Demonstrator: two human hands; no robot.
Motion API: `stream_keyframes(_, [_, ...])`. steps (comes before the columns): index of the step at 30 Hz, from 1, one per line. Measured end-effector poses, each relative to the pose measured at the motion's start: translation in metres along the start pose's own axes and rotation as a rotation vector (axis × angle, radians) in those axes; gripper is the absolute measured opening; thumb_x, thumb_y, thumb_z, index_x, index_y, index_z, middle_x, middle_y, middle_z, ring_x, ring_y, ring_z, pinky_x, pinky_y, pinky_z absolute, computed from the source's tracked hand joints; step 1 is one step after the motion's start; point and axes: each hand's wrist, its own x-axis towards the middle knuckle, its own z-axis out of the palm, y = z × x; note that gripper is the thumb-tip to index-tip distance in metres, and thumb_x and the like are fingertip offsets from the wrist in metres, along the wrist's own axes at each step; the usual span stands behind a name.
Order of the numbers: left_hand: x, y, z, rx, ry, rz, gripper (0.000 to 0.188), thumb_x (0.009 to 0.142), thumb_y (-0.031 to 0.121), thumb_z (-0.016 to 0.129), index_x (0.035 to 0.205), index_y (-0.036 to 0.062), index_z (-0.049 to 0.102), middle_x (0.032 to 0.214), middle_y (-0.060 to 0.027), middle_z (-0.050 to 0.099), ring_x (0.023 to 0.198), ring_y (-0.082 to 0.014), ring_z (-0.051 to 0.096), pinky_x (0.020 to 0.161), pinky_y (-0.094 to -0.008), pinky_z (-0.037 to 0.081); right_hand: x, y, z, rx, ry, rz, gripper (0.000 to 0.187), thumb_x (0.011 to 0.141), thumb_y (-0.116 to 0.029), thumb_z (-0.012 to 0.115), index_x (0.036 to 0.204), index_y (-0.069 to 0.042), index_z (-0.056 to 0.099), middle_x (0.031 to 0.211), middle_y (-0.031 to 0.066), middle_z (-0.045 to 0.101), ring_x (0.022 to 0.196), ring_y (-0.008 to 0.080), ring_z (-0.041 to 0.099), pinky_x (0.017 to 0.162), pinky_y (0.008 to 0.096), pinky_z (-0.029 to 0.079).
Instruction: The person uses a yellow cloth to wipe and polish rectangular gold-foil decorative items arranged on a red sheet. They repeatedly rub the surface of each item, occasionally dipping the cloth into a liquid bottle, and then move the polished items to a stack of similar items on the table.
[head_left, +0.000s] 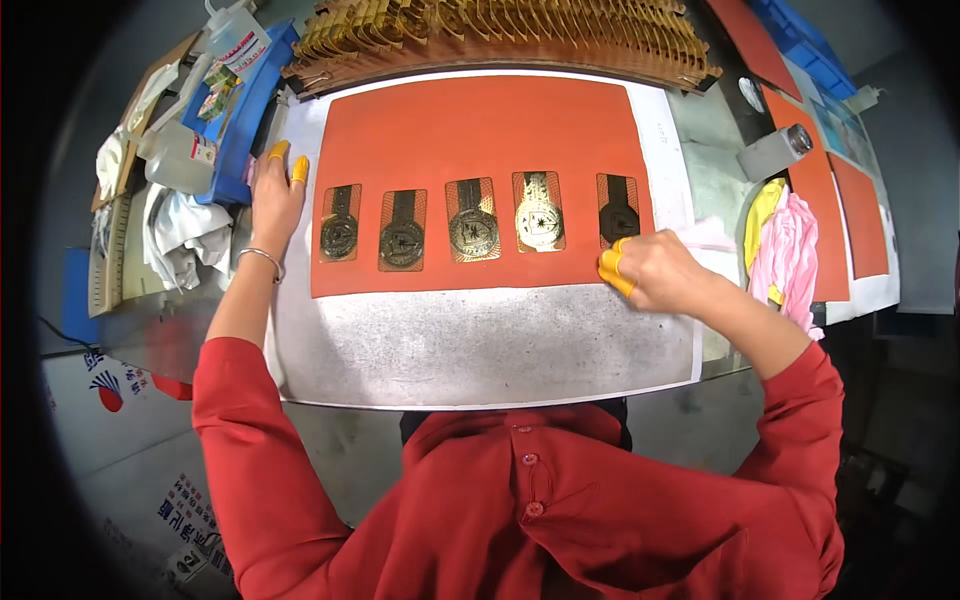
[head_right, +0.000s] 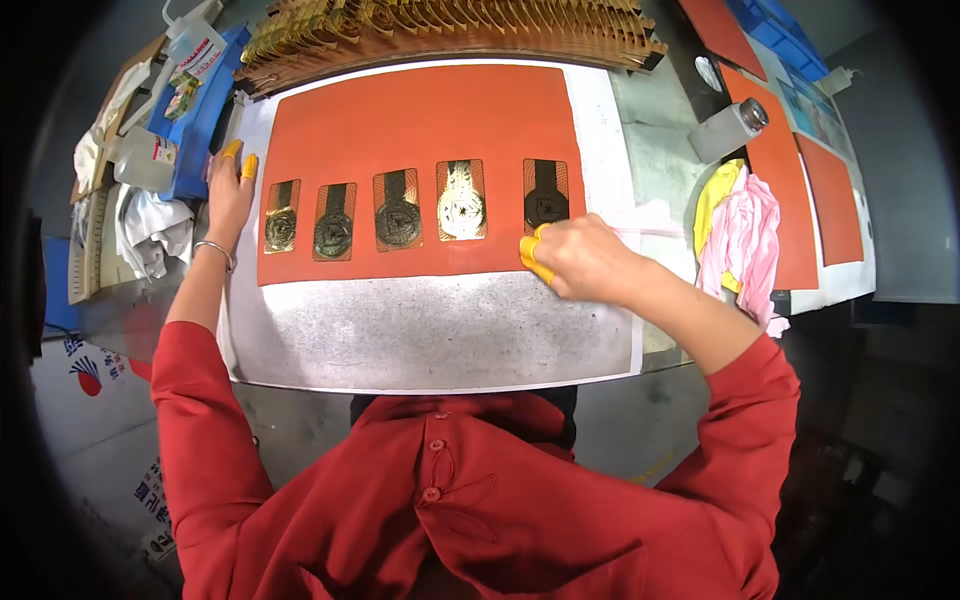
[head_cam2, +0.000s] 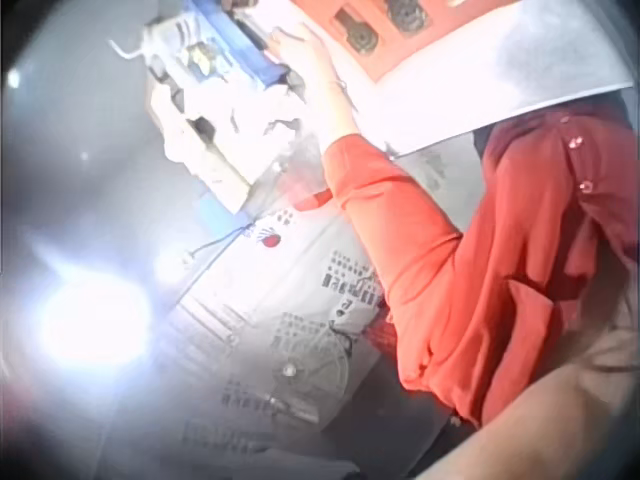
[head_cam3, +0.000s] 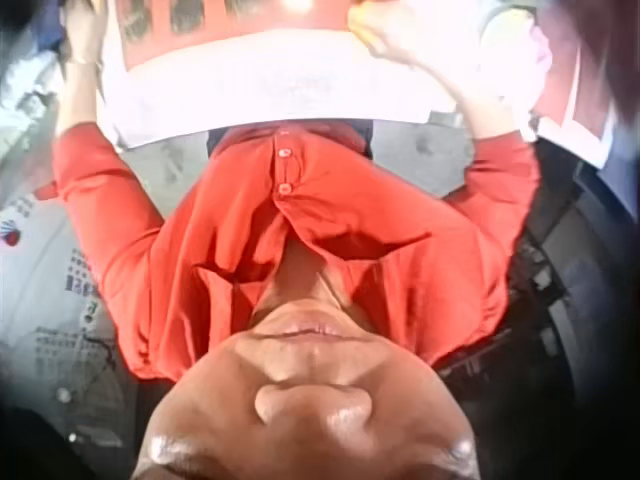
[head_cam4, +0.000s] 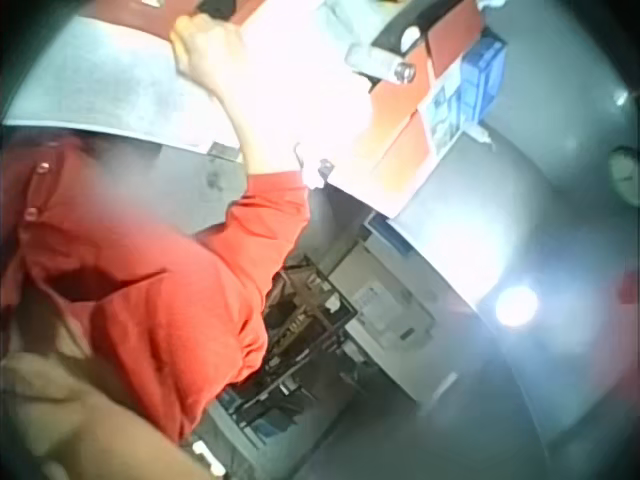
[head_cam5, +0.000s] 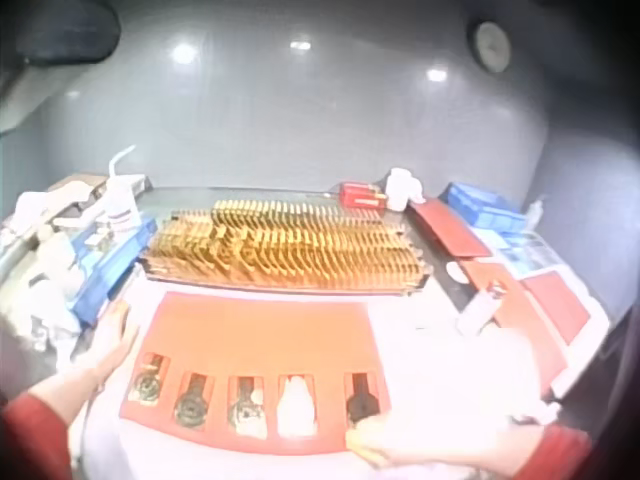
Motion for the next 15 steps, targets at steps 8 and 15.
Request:
stream_keyframes(8, [0.002,-0.001,0.004,-0.045,0.024,0.022,0.038,0.085,0.020,0.054,0.115,-0.0040,0.050,0.116,-0.0217,0.051,0.108,-0.0370,0.047,0.092,-0.0407,0.037,0.058,0.004,0.016,-0.054,0.041,-0.035,0.011,0.077,-0.015,0.061,0.082,-0.005,0.061,0.067,0.0101,0.057,0.059,0.0279,0.057,0.052,0.0393,0.044])
stream_keyframes(15, [0.003,-0.005,0.005,-0.012,-0.001,-0.008,0.039,0.086,0.022,0.053,0.115,-0.0035,0.050,0.117,-0.0219,0.050,0.108,-0.0372,0.047,0.093,-0.0410,0.037,0.095,0.028,0.015,-0.046,0.109,-0.024,0.008,0.078,-0.015,0.060,0.078,-0.007,0.061,0.067,0.0107,0.059,0.059,0.0298,0.058,0.053,0.0404,0.046])
